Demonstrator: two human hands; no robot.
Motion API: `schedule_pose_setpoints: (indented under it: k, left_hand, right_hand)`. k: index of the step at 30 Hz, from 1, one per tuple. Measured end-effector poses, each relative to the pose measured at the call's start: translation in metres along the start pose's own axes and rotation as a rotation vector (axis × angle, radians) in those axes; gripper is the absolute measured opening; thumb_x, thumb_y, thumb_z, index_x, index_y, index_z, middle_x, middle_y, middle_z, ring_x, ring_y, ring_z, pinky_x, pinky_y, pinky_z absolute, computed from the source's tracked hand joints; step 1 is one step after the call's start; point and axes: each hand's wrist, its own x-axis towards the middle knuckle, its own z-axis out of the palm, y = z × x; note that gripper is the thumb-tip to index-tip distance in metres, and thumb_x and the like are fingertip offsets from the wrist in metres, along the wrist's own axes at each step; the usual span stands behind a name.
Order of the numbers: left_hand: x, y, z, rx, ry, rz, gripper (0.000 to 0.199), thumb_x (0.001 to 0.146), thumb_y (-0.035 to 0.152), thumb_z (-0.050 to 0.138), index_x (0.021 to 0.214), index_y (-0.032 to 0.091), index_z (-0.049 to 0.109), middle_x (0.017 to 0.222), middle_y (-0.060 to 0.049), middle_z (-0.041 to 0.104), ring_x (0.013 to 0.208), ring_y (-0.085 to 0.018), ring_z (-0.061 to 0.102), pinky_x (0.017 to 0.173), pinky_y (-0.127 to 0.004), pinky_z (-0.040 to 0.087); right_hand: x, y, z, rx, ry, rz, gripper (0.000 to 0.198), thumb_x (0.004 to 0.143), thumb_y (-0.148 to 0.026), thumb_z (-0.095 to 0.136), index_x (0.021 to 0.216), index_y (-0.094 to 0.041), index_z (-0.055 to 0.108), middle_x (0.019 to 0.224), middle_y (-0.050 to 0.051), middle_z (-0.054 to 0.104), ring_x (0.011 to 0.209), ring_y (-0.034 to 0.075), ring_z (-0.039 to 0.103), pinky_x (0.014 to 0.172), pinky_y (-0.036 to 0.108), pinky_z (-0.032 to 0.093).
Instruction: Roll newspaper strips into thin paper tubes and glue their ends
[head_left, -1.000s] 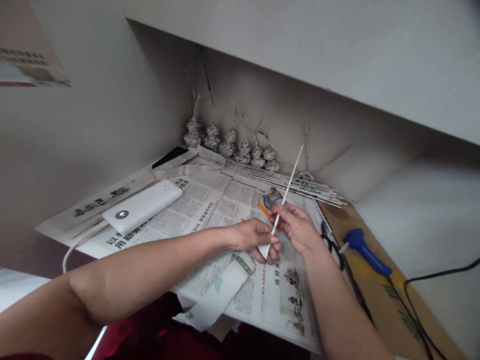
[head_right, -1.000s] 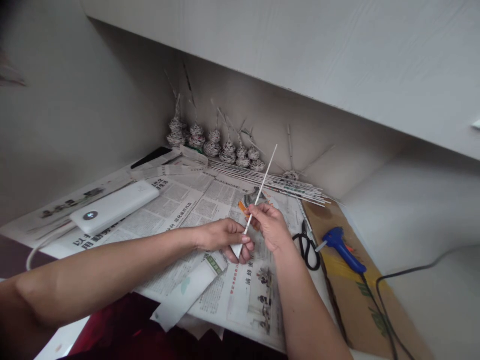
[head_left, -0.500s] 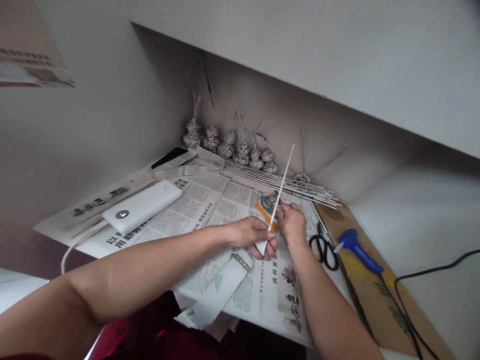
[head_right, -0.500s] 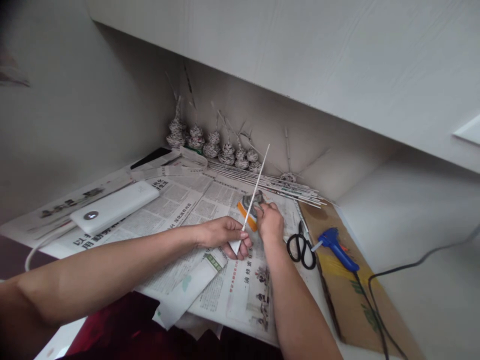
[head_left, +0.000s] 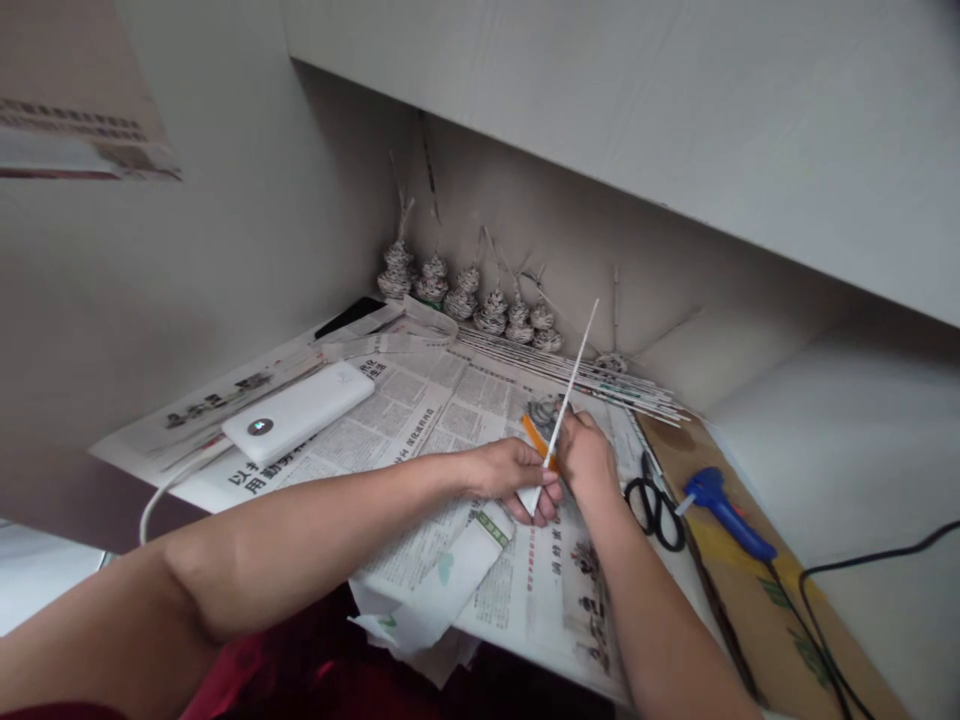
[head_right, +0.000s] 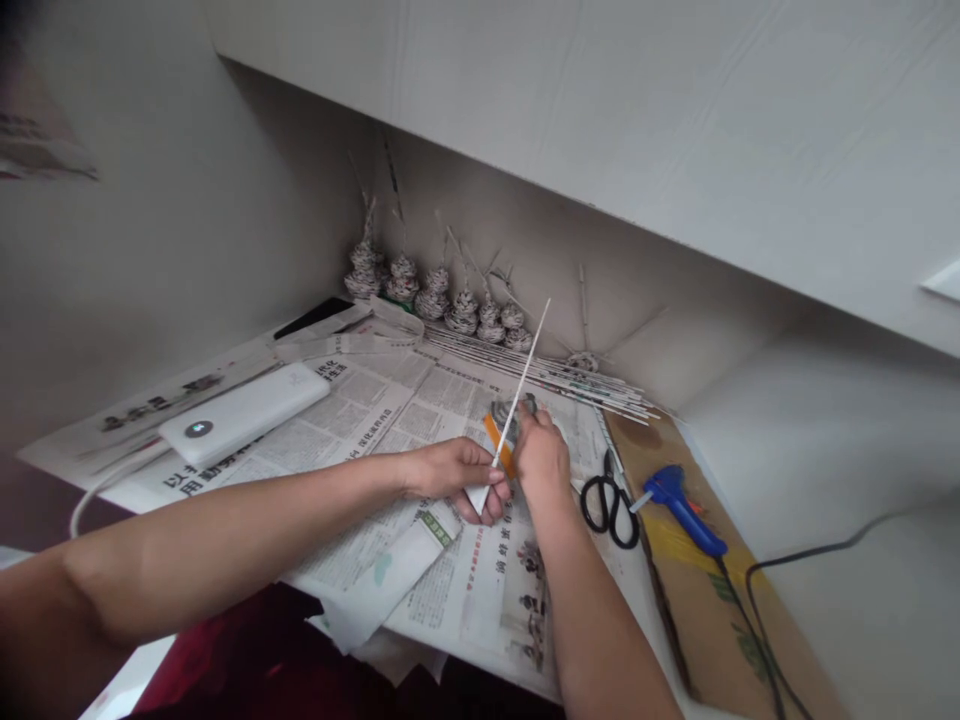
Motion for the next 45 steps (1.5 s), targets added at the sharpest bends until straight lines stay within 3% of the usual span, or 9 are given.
schedule_pose_setpoints:
  k: [6,12,15,22,25,28,31,38,45]
  left_hand:
    - [-0.001,0.002,0.001,-0.010,-0.001,-0.011,0.040,0.076,0.050,0.059,0.084,0.011,0.061,0.071,-0.007,0.064,0.065,-0.016,0.064,0.065,-0.034,0.052]
    - [-0.001,0.002,-0.001,-0.012,0.001,0.014,0.041,0.076,0.051,0.058,0.086,0.012,0.061,0.073,-0.007,0.064,0.066,-0.016,0.063,0.062,-0.032,0.052]
    - [-0.002,0.002,-0.001,-0.009,0.024,0.019,0.041,0.077,0.051,0.058,0.087,0.012,0.061,0.074,-0.006,0.064,0.067,-0.016,0.063,0.061,-0.032,0.052]
    - [-0.004,0.007,0.003,-0.019,0.078,0.001,0.043,0.075,0.052,0.059,0.089,0.011,0.061,0.075,-0.007,0.064,0.068,-0.016,0.063,0.061,-0.033,0.052]
    - [-0.005,0.009,0.003,-0.021,0.078,-0.004,0.043,0.074,0.052,0.060,0.089,0.011,0.061,0.075,-0.008,0.064,0.067,-0.017,0.063,0.060,-0.033,0.052]
    - [-0.005,0.009,0.003,-0.018,0.061,-0.002,0.043,0.075,0.052,0.059,0.089,0.011,0.061,0.076,-0.009,0.064,0.069,-0.017,0.063,0.060,-0.033,0.052]
    - [-0.004,0.008,0.002,-0.018,0.047,-0.006,0.043,0.075,0.052,0.059,0.088,0.011,0.061,0.076,-0.009,0.065,0.070,-0.018,0.064,0.062,-0.034,0.052]
    - [-0.006,0.008,0.005,-0.009,-0.006,-0.070,0.043,0.073,0.054,0.060,0.085,0.012,0.062,0.073,-0.006,0.064,0.067,-0.017,0.064,0.064,-0.034,0.052]
    - [-0.006,0.009,0.005,0.004,-0.017,-0.052,0.044,0.074,0.054,0.059,0.085,0.011,0.061,0.074,-0.008,0.064,0.068,-0.018,0.064,0.062,-0.034,0.052]
  right_hand:
    - [-0.016,-0.006,-0.019,0.025,-0.009,0.022,0.058,0.082,-0.028,0.048,0.138,-0.019,0.037,0.114,0.015,0.054,0.091,0.026,0.056,0.074,0.033,0.039]
    - [-0.025,-0.010,-0.030,0.027,-0.048,-0.002,0.034,0.074,-0.031,0.059,0.108,-0.023,0.063,0.103,0.010,0.054,0.086,0.024,0.055,0.075,0.032,0.040]
    - [-0.020,-0.004,-0.020,0.109,-0.098,-0.059,0.033,0.077,-0.022,0.054,0.108,-0.024,0.065,0.099,0.007,0.056,0.087,0.022,0.056,0.076,0.030,0.041]
    - [-0.011,0.011,-0.003,0.181,0.144,-0.023,0.038,0.081,-0.024,0.050,0.117,-0.023,0.062,0.128,0.012,0.051,0.111,0.031,0.047,0.089,0.043,0.038]
    - [-0.010,0.006,-0.010,0.452,0.226,0.052,0.029,0.082,-0.038,0.052,0.094,-0.020,0.071,0.103,0.011,0.065,0.100,0.029,0.055,0.083,0.041,0.042]
    - [-0.011,-0.004,-0.019,0.964,0.003,0.233,0.046,0.079,-0.058,0.050,0.077,-0.017,0.070,0.072,0.009,0.067,0.069,0.022,0.061,0.060,0.032,0.047]
    - [-0.012,-0.012,-0.024,1.328,-0.184,0.304,0.053,0.073,-0.065,0.053,0.085,-0.016,0.070,0.078,0.009,0.068,0.064,0.018,0.061,0.049,0.025,0.043]
    - [-0.008,-0.007,-0.024,1.513,-0.097,0.344,0.041,0.069,-0.054,0.067,0.086,-0.017,0.071,0.077,0.005,0.065,0.063,0.013,0.055,0.046,0.020,0.040]
    - [-0.015,-0.005,-0.033,1.547,-0.433,0.269,0.030,0.070,-0.043,0.071,0.088,-0.019,0.072,0.089,0.006,0.067,0.075,0.015,0.060,0.058,0.023,0.045]
